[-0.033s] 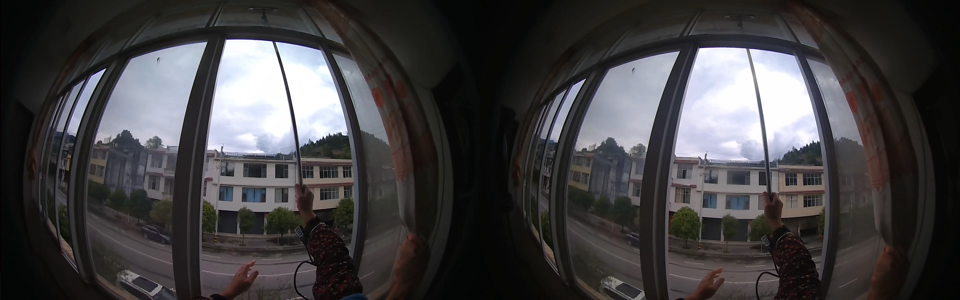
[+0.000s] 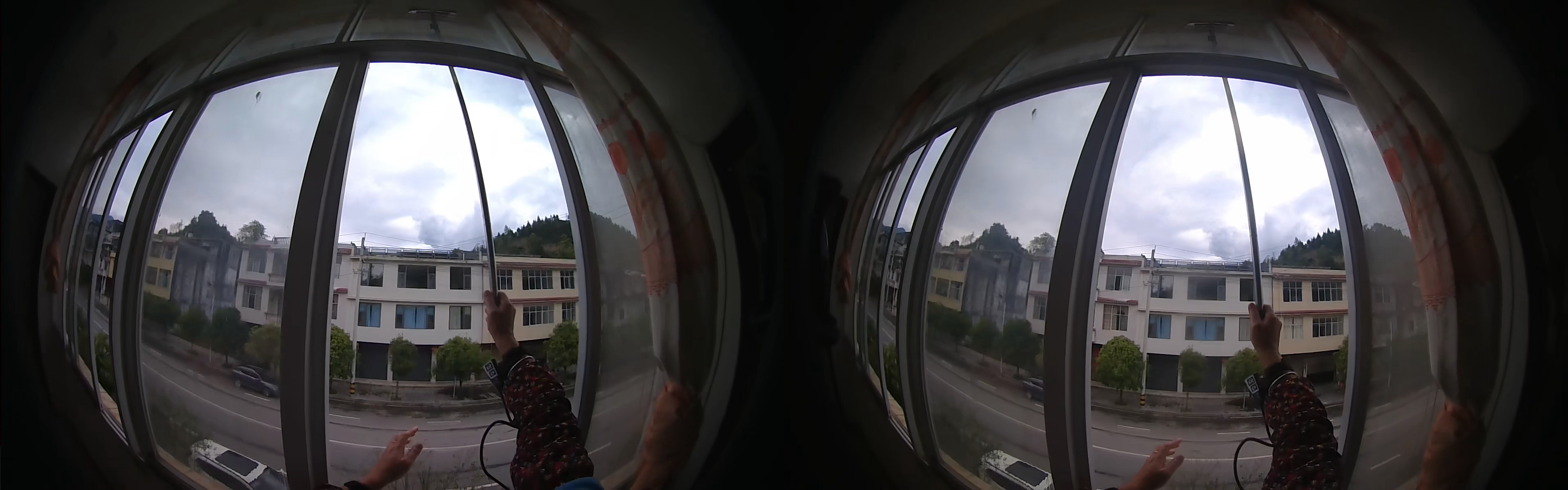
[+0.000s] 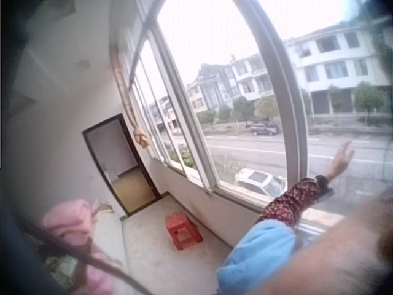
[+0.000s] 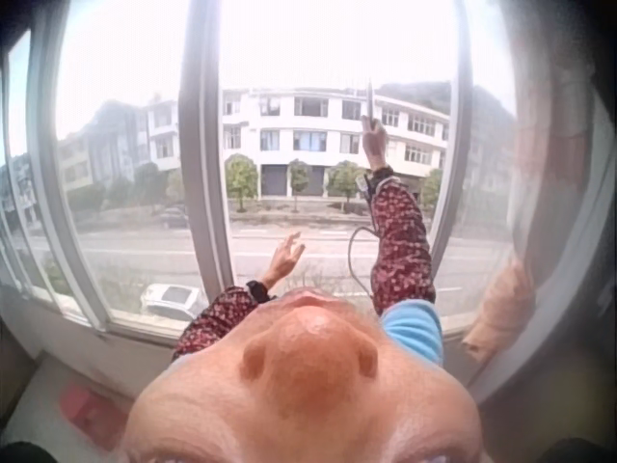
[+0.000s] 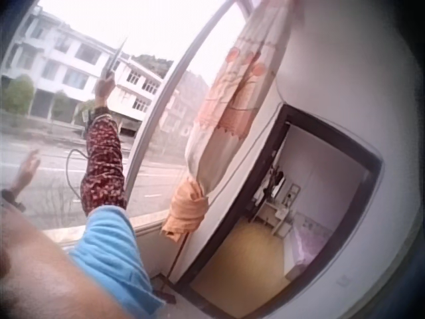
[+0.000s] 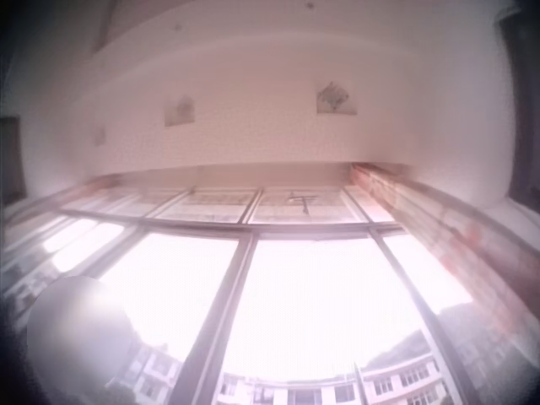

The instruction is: The person cleans a large window using a long-handled squeegee. They repeatedly dip the squeegee into a bucket of water, wipe the glass in vertical strokes, and move the curtain aside to reach different sections of the window.

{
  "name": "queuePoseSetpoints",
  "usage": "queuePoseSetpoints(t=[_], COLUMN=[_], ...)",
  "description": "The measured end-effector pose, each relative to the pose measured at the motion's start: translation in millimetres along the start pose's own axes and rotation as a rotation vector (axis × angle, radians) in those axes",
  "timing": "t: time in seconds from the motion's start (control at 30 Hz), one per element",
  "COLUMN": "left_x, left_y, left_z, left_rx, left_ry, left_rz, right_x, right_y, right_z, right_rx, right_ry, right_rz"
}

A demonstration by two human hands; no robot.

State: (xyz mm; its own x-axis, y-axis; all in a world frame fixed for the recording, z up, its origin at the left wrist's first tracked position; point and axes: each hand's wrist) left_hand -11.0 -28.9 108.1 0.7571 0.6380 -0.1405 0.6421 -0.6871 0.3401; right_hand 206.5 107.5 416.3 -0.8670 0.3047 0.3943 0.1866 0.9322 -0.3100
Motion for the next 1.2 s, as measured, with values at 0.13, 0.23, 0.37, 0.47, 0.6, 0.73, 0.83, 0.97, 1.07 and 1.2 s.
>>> queuePoseSetpoints(t=[0.13,0.23,0.37,0.47,0.6,0.73,0.83,0.97,1.07,1.2], left_x=[13.4,21.2,31.4,44.0,72.2,83.6,59.7,43.2,57.0,84.1], left_y=[-9.2,-2.4,12.9,23.1,47.8,90.8,121.8,150.7,151.3,146.6], left_z=[20.7,29.5,40.7,43.4,32.5,17.7,7.5,6.6,25.0,90.5], left_rx=[-0.255,-0.293,-0.24,-0.203,-0.245,-0.307,-0.294,-0.296,-0.459,-0.57], left_ry=[-0.13,-0.201,-0.238,-0.287,-0.437,-0.501,-0.59,-0.585,-0.578,-0.745], left_rz=[0.018,0.072,0.168,0.14,0.454,0.782,0.947,1.109,1.225,1.282], right_x=[-10.7,-53.3,-139.0,-209.8,-267.9,-275.6,-283.3,-311.3,-347.9,-412.6], right_y=[9.5,41.0,83.3,100.2,86.7,23.8,-45.3,-109.0,-128.2,-151.7], right_z=[20.1,111.4,263.0,372.2,463.1,472.3,459.4,474.5,516.2,559.3], right_rx=[0.148,0.042,0.176,0.315,0.482,0.652,0.63,0.47,0.455,0.021], right_ry=[-0.049,-0.006,-0.001,-0.108,-0.314,-0.373,-0.322,-0.227,-0.356,-0.365], right_rz=[0.0,0.035,0.165,0.357,0.48,0.331,0.262,0.386,0.795,0.908])
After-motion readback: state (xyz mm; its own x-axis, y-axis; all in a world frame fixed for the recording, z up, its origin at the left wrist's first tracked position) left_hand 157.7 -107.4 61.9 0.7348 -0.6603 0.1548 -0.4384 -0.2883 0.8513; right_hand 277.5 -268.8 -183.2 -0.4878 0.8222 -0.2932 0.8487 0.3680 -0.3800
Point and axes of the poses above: each hand's wrist, its own z-axis away from the middle knuckle, its own x-axis out of the palm, y = z × x, and after that the axes turned 11 degrees about y, right-handed
